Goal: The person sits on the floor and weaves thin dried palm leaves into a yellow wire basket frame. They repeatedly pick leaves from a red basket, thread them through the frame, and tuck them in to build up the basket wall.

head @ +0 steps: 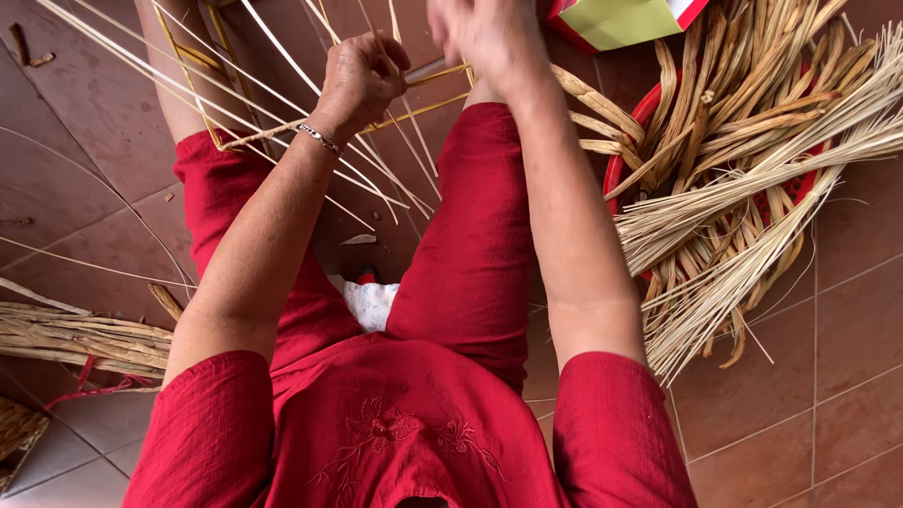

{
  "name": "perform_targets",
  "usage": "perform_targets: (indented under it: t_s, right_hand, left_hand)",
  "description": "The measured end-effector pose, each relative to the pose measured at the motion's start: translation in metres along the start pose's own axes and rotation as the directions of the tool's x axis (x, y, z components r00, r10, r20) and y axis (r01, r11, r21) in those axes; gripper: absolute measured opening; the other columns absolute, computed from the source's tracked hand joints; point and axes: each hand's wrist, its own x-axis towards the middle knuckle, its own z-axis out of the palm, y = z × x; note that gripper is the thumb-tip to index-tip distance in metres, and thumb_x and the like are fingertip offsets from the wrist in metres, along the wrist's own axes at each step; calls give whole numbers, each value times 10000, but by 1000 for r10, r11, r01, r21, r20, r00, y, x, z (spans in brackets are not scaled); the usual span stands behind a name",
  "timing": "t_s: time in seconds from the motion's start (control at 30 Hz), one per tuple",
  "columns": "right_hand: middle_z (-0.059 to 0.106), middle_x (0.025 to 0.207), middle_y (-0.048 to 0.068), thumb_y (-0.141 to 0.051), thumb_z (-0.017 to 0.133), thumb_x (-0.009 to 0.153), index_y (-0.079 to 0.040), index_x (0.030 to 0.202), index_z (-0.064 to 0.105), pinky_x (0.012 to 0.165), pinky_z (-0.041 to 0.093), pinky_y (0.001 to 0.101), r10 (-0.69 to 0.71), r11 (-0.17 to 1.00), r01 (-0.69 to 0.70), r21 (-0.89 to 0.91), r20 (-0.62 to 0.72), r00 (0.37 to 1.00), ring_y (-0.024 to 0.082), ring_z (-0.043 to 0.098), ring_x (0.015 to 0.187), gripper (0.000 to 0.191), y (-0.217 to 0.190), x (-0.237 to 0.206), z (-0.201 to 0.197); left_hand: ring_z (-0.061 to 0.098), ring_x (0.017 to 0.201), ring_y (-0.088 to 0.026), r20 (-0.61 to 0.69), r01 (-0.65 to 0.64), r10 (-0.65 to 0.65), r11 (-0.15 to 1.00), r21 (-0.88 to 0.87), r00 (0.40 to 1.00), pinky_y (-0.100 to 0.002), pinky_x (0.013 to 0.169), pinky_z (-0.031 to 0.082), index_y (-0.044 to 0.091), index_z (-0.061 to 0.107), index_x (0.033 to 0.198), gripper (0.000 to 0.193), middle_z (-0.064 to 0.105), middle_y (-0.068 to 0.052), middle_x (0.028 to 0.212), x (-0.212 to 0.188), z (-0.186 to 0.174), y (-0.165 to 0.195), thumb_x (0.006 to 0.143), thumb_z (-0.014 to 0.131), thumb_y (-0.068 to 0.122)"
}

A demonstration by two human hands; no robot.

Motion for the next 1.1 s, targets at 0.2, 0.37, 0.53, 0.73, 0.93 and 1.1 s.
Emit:
perform_targets:
  t_s: [0.2, 0.37, 0.53, 0.73, 0.93, 1.1]
  right_hand:
    - [680, 739, 56, -79, 665, 889, -16, 1006, 687, 429, 604, 309, 271, 944, -308, 119, 256, 928, 141, 707, 519, 135, 6, -76, 77]
    - [671, 636, 67, -65, 615, 980, -10, 929, 740, 471, 577, 291, 246, 903, -284, 322, 154, 957, 105, 670, 532, 146, 18, -76, 112]
    - [664, 624, 48, -25, 609, 947, -5, 806, 710, 459, 558, 284, 210, 919, -237, 314, 118, 971, 103, 651, 520, 174, 18, -78, 109]
    - [667, 625, 78, -63, 681, 926, -24, 735, 670, 530, 554, 325, 226, 966, -231, 119, 48, 973, 180, 662, 549, 195, 6, -86, 102]
    - [707, 897, 107, -80, 809, 752, -26, 956, 688, 672, 568, 365, -112, 994, 113, -8, -250, 962, 266, 705, 780, 243, 3, -98, 99]
    - [681, 913, 66, -66, 785, 864, -62, 989, 702, 672, 578, 338, -83, 994, 97, 42, -255, 963, 211, 711, 774, 149, -1, -104, 99]
  left_hand:
    - [670, 523, -77, 113, 228, -222, 973, -37, 968, -251, 416, 567, 50, 789, 994, 191, 766, -52, 799, 11, -5, -3, 806, 798, 18]
    - [714, 623, -145, 122, 194, -207, 975, 112, 971, -324, 540, 594, 59, 808, 946, 156, 775, -73, 801, 34, 1, -16, 790, 817, 69]
    - [742, 846, -313, 172, 73, -183, 858, 508, 968, -394, 790, 604, 138, 843, 952, 121, 748, -165, 880, 37, 6, -20, 888, 741, 130]
    - [736, 885, -297, 179, 50, -205, 780, 624, 962, -427, 832, 581, 132, 811, 918, 96, 772, -133, 911, 32, 12, -3, 897, 754, 207]
    - [755, 788, -230, 264, 13, -161, 874, 486, 951, -363, 741, 617, 83, 794, 1016, 148, 756, -132, 903, 31, 6, -2, 902, 720, 142]
    - [701, 598, -186, 281, 299, -349, 932, 207, 894, -332, 465, 576, 19, 688, 1183, 279, 749, -135, 818, 25, 1, 6, 917, 653, 94]
